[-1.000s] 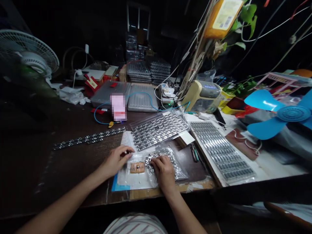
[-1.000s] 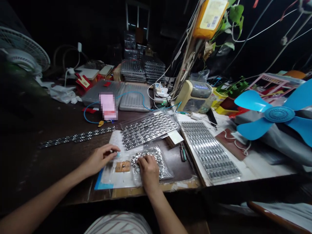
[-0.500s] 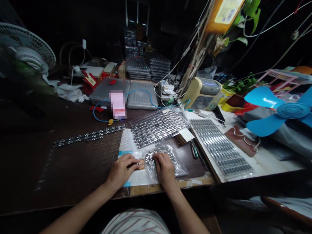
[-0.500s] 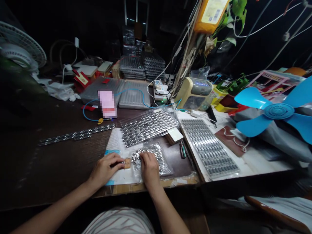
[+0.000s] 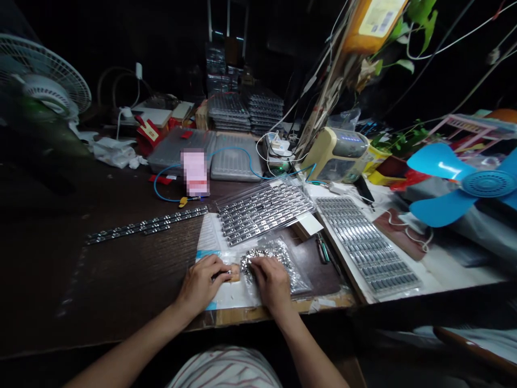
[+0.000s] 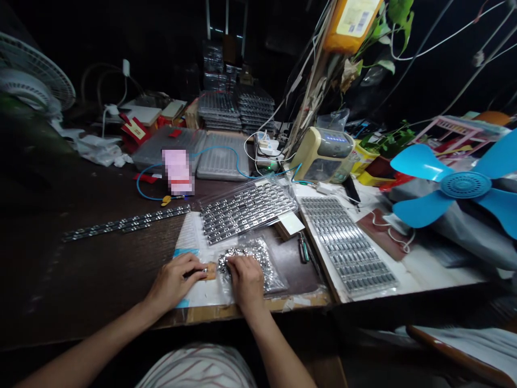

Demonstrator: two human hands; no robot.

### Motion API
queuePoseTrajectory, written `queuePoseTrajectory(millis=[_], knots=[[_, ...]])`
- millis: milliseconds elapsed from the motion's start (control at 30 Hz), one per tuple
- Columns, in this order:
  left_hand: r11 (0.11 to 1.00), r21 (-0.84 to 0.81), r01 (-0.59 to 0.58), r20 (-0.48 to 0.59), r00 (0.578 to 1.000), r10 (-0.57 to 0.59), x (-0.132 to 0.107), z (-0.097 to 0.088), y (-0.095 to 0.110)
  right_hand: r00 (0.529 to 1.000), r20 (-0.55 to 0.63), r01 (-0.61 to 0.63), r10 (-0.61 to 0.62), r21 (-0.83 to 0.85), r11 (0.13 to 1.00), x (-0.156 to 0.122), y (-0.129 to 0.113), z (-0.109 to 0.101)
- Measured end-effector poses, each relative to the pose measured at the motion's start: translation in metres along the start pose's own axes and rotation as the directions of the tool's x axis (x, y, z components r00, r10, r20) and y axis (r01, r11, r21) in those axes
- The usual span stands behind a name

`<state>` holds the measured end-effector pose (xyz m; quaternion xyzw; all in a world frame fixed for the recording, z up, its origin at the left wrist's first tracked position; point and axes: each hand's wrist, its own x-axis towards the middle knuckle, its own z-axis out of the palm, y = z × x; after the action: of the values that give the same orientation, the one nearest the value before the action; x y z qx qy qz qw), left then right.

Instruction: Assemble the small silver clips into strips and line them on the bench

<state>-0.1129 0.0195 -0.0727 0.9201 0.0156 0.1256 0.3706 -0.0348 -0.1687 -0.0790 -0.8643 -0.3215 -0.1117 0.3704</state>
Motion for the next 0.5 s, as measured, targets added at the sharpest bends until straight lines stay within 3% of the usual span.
queuePoseTrajectory(millis=[133,300,500], knots=[[0.995,-0.087,0.056,-0.077,0.995,-0.063,0.000,0.000,-0.006,0.996,0.087,0.009,-0.009,-0.002,1.000,0.004,-0.020,0.008],[0.989,-0.130,0.076,-0.117,0.989,-0.091,0.001,0.002,-0.010,0.989,0.138,0.064,-0.046,-0.128,0.990,0.008,-0.040,0.023],[0.990,-0.116,0.082,-0.100,0.991,-0.094,0.002,0.000,-0.006,0.991,0.126,0.063,-0.039,-0.197,0.978,0.006,-0.028,0.009]])
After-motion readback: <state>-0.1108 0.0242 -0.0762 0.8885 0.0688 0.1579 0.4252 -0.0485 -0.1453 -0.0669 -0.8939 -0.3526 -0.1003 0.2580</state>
